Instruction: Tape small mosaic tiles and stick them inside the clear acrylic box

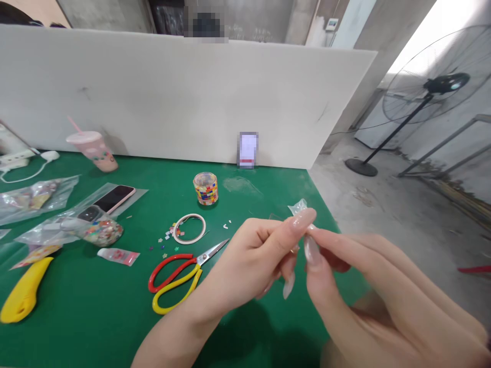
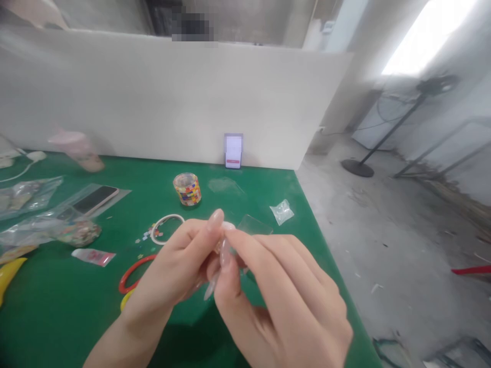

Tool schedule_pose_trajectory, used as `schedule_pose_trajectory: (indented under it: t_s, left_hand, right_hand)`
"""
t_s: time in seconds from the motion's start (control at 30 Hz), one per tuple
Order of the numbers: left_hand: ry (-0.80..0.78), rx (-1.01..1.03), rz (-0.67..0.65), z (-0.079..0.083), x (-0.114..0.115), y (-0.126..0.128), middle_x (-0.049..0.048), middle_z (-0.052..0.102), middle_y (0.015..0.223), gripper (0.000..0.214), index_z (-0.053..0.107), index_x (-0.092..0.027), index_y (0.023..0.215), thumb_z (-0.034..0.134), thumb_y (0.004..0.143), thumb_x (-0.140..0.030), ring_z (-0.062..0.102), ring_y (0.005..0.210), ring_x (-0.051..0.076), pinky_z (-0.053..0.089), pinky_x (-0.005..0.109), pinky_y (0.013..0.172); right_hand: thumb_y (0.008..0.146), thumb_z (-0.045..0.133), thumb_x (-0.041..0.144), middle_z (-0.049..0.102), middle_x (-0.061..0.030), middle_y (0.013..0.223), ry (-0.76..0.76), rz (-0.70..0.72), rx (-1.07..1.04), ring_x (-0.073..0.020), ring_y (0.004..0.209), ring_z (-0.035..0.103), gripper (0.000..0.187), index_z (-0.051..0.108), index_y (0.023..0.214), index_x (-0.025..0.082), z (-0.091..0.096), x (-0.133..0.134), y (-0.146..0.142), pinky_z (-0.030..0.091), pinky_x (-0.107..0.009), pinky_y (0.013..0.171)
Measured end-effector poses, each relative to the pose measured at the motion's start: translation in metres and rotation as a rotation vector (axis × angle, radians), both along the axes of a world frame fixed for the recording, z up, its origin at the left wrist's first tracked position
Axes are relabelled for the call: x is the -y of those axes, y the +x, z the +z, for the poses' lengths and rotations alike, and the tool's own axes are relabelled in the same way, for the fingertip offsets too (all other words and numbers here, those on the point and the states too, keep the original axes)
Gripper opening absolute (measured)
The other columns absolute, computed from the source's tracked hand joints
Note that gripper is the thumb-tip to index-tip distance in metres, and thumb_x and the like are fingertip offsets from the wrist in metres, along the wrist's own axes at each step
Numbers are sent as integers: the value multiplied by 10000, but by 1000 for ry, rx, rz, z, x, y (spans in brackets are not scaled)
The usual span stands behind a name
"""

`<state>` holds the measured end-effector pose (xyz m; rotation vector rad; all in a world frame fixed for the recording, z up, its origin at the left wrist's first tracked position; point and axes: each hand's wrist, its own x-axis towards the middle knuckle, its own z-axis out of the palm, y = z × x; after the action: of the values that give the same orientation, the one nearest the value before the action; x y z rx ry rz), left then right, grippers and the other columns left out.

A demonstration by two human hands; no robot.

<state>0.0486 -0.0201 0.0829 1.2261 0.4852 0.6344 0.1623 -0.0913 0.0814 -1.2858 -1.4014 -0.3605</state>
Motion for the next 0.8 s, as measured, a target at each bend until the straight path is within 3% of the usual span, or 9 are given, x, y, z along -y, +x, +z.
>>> schedule_pose_trajectory:
  t_s: [0.27, 0.43, 0.6, 0.73, 0.8]
  left_hand:
    - [-198, 275, -307, -10, -6, 4, -60, 232, 254, 783, 390, -218, 378, 475, 930, -766, 234, 258, 62, 237, 252, 365]
    - [-290, 464, -521, -12, -6, 7, -49, 266, 262, 766, 423, -190, 412, 457, 991, -690, 221, 272, 59, 256, 235, 389]
    - [-330, 566, -585, -6, -3, 4, -52, 193, 289, 736, 364, -178, 443, 376, 1073, -557, 227, 268, 56, 229, 221, 368]
    - [-328, 576, -574, -6, -1, 4, -43, 212, 260, 732, 384, -188, 440, 364, 1081, -542, 222, 275, 71, 230, 245, 377]
    - [-322, 570, -565, -7, -1, 4, -43, 222, 260, 730, 388, -187, 440, 389, 1073, -550, 228, 278, 68, 232, 240, 380]
  right_hand:
    - [982, 625, 295, 720, 46, 816, -104, -75, -178, -134, 650, 646, 113, 727, 965, 339, 4, 10, -16, 529, -297, 640]
    - [951, 672, 243, 724, 28, 835, -16, -128, -222, -140, 662, 649, 125, 751, 868, 295, 7, 10, -19, 492, -302, 608]
    - [925, 652, 249, 714, 15, 803, -71, -106, -253, -164, 625, 633, 119, 724, 849, 305, 8, 12, -13, 457, -327, 519]
    - [924, 638, 283, 685, 67, 713, -143, -45, -150, -118, 500, 574, 100, 697, 909, 363, 8, 14, -9, 366, -288, 416]
    - [929, 641, 288, 699, 66, 721, -142, -45, -162, -116, 517, 594, 96, 703, 917, 360, 6, 13, -11, 381, -280, 430]
